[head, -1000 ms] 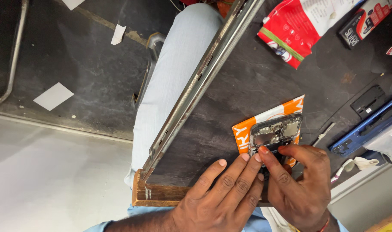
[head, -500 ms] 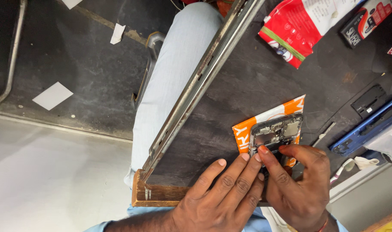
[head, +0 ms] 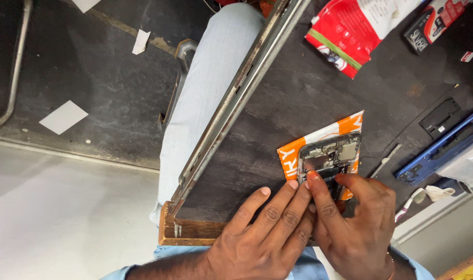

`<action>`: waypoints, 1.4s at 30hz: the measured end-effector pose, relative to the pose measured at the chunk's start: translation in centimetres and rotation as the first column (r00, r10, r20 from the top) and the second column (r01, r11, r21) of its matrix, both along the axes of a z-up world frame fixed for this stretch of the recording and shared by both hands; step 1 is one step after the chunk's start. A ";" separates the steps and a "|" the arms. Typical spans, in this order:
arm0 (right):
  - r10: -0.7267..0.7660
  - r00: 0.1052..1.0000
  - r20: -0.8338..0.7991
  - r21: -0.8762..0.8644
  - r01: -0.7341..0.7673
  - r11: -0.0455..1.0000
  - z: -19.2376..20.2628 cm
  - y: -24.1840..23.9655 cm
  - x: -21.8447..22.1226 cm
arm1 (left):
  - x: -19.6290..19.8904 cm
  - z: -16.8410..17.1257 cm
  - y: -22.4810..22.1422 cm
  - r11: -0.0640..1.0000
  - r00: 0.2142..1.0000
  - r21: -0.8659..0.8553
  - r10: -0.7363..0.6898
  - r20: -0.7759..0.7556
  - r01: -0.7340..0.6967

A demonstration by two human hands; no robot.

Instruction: The person removes a battery from a mobile phone, places it back inside, and then uses a screwdriver to tighten several screws on the motherboard shield.

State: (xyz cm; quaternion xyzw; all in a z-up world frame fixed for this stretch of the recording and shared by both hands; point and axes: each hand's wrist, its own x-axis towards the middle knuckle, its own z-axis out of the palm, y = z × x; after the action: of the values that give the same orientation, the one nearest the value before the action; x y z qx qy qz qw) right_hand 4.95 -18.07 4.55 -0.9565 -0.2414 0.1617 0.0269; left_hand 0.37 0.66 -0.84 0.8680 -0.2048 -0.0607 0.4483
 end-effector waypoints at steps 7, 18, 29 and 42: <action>0.005 0.999 -0.040 0.075 -0.002 0.997 0.1 -0.6 0.3 | 0.1 0.1 0.0 1.000 0.999 0.026 0.009 0.038 -0.010; -0.063 0.997 -0.035 0.140 0.067 0.988 -0.3 -1.8 -0.2 | -0.1 -0.1 -0.3 0.999 0.999 0.035 0.005 0.035 -0.006; -0.054 0.997 -0.060 0.115 0.061 0.992 -0.1 -1.5 0.4 | 0.0 -0.2 -0.1 1.000 1.000 -0.008 -0.020 0.003 0.020; 0.034 0.995 -0.089 -0.028 -0.037 0.999 0.9 -0.5 1.1 | 0.3 0.1 0.0 0.999 0.999 0.042 -0.030 0.015 0.029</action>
State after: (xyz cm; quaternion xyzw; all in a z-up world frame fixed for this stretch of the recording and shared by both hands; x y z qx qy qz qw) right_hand 6.00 -18.56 5.48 -0.9443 -0.2545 0.2077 0.0203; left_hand 0.70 0.63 -0.75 0.8745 -0.2199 -0.0649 0.4274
